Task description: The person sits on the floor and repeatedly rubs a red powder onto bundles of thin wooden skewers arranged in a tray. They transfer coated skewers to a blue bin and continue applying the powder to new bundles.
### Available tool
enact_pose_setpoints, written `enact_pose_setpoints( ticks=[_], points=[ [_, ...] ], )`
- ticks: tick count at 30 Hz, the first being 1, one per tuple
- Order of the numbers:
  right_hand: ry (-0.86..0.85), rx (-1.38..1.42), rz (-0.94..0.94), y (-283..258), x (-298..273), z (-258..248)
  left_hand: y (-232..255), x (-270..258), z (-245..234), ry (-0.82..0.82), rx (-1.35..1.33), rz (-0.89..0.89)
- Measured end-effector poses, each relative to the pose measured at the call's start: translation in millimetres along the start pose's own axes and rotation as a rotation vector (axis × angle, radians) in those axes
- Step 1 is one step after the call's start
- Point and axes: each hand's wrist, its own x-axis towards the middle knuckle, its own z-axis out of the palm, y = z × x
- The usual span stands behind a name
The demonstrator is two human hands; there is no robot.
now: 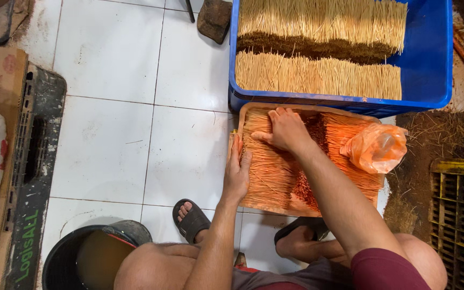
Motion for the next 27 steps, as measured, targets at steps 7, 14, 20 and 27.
enact_pose_setpoints(
  ticks=[7,14,20,27],
  points=[
    [-0.246,-0.045,-0.011,-4,8,-24,1,0,0,0.000,-0.017,0.012],
    [-0.422,0.053,0.018,0,14,-26,3,1,0,-0.010,-0.052,-0.008],
    [-0.492,0.203,0.071,-6,2,-48,5,-2,-2,-0.010,-0.060,-0.006],
    [-0.535,0.252,-0.069,-1,3,-38,30,-26,-8,0.203,0.418,0.126]
  ],
)
